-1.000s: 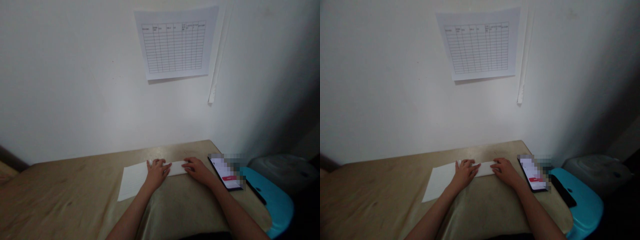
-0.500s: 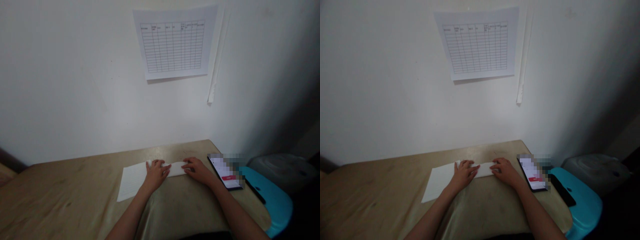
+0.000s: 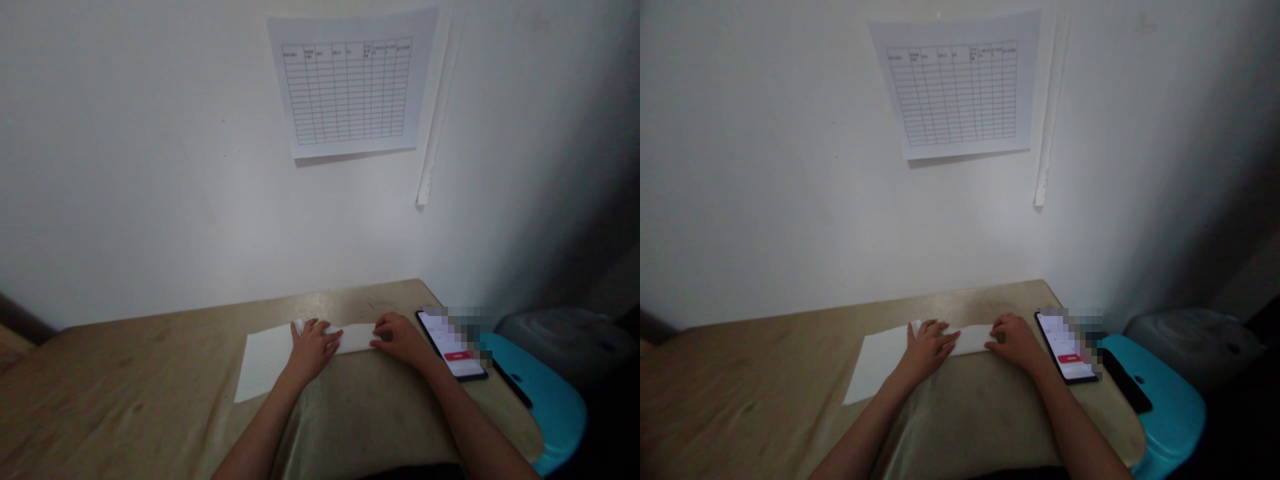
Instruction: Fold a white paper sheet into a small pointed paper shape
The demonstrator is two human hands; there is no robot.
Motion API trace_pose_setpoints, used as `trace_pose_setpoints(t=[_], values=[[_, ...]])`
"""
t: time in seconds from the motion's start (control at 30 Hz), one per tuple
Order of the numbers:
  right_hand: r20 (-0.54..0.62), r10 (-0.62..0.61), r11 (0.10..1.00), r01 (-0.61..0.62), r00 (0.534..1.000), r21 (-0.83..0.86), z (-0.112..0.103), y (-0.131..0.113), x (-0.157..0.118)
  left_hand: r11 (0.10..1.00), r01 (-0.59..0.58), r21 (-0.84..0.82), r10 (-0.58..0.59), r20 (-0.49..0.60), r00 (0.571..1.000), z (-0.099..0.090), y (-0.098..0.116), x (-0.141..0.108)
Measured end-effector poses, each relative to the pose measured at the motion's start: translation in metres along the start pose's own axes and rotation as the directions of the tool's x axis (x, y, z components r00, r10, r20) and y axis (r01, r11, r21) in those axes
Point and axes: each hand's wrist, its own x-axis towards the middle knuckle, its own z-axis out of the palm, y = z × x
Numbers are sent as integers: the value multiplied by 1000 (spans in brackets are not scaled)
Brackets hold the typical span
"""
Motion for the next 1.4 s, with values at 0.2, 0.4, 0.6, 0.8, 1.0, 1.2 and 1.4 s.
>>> trace_pose_setpoints(t=[0.2, 0.4, 0.6, 0.8, 1.0, 1.2, 1.4], values=[[12, -32, 999, 32, 999, -21, -4, -4, 0, 1000, 7, -10, -7, 5, 1000, -2, 2, 0], [-6, -35, 999, 35, 999, 13, -3, 1, 1, 1000, 15, -5, -15, 30, 999, -4, 2, 0], [-8, -29, 999, 29, 1000, 16, -3, 5, 2, 1000, 20, 16, -20, 16, 1000, -3, 3, 0], [-18, -60, 997, 61, 998, 42, -1, 7, 2, 1000, 5, 26, -4, -14, 1000, -1, 3, 0], [-34, -33, 995, 37, 999, 98, 3, 11, 2, 1000, 12, 27, -12, -12, 1000, -3, 5, 0], [-21, 35, 997, -34, 999, 72, 0, 10, 1, 999, 26, 43, -27, 1, 1000, -5, 6, 0], [8, 28, 999, -28, 1000, 16, -4, 7, 1, 999, 15, 32, -15, -13, 1000, -3, 5, 1]])
